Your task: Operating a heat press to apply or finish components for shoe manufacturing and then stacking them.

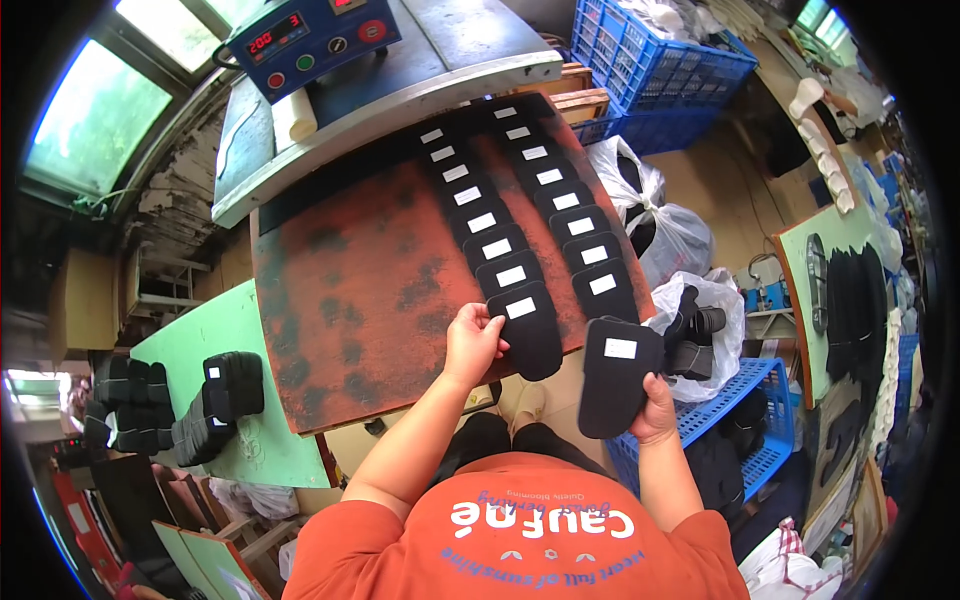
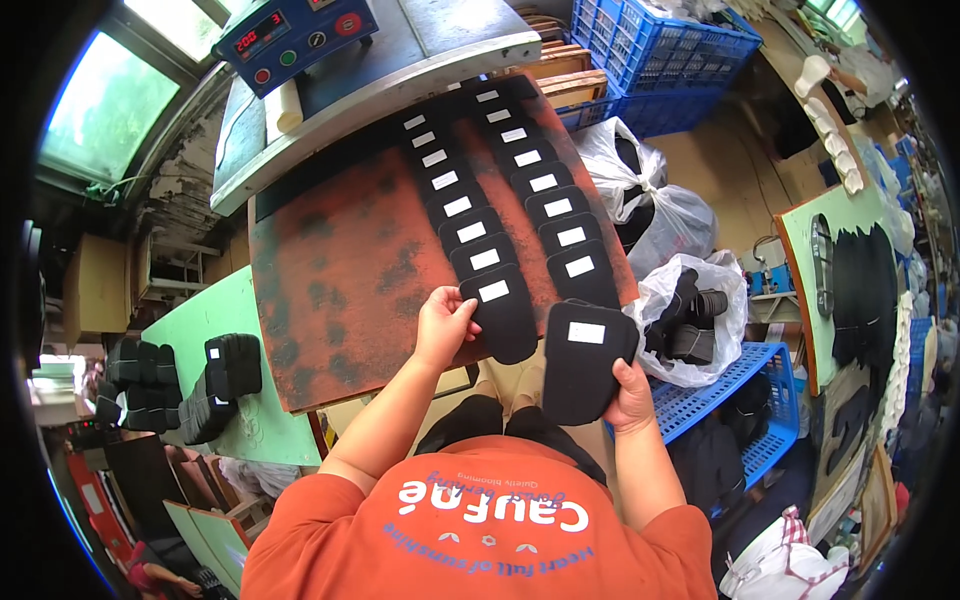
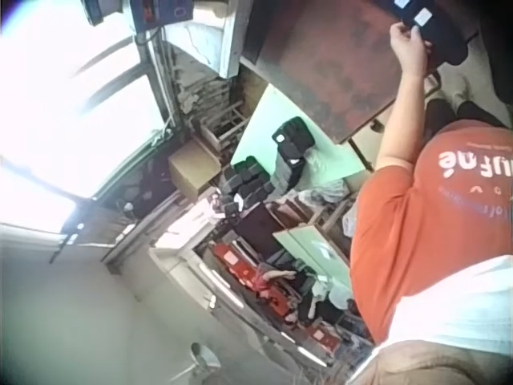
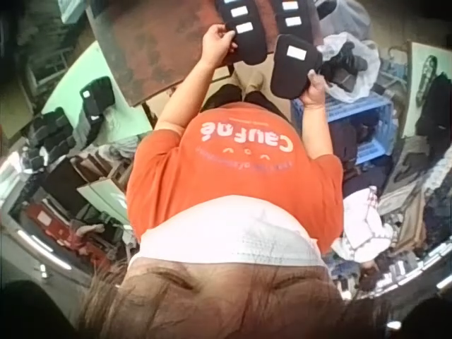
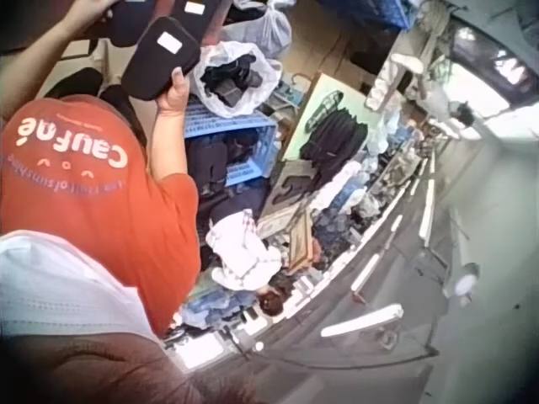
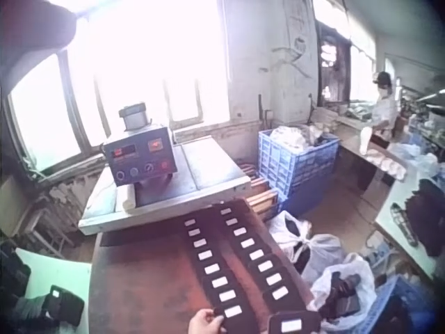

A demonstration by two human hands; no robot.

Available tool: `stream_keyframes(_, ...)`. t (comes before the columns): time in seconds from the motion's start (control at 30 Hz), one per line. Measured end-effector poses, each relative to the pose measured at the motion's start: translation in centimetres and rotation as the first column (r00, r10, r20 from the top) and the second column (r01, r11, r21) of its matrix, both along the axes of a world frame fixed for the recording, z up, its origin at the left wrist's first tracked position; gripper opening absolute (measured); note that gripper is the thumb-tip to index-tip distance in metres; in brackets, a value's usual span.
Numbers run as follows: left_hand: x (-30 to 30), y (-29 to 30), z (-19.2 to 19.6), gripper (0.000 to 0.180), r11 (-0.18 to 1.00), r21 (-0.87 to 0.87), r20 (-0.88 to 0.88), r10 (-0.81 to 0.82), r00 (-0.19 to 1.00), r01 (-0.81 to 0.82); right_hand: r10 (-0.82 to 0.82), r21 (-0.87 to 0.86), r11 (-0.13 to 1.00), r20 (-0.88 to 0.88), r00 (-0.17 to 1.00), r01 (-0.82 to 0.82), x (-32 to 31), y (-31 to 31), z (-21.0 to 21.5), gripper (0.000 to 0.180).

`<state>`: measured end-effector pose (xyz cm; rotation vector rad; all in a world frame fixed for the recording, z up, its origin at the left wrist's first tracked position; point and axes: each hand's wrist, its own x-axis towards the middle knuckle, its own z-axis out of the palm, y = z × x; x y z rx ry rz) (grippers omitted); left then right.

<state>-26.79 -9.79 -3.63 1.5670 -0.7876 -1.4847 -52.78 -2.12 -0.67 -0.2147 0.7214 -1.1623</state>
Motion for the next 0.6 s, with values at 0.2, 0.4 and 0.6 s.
stream_keyframes(0.2,0.4,2.4,2.5,0.019,0.935,-0.340,0.236,-0.016,0.972,0.098,0.108,-0.030,0.994,-0.059,0.992,-0.110,4.1,-1.7,0.4,0.048)
stream_keyframes(0.4,6.4,-1.5,3.9,0.012,0.972,-0.221,-0.201,0.038,0.979,-0.083,0.123,-0.082,0.990,0.050,0.991,-0.118,10.8,-6.9,0.4,0.048)
stream_keyframes(0.6,21.6,-17.5,0.0,0.014,0.949,-0.294,0.326,0.214,0.921,-0.117,0.177,-0.026,0.983,0.357,0.917,-0.180,17.2,-12.1,-0.8,0.063)
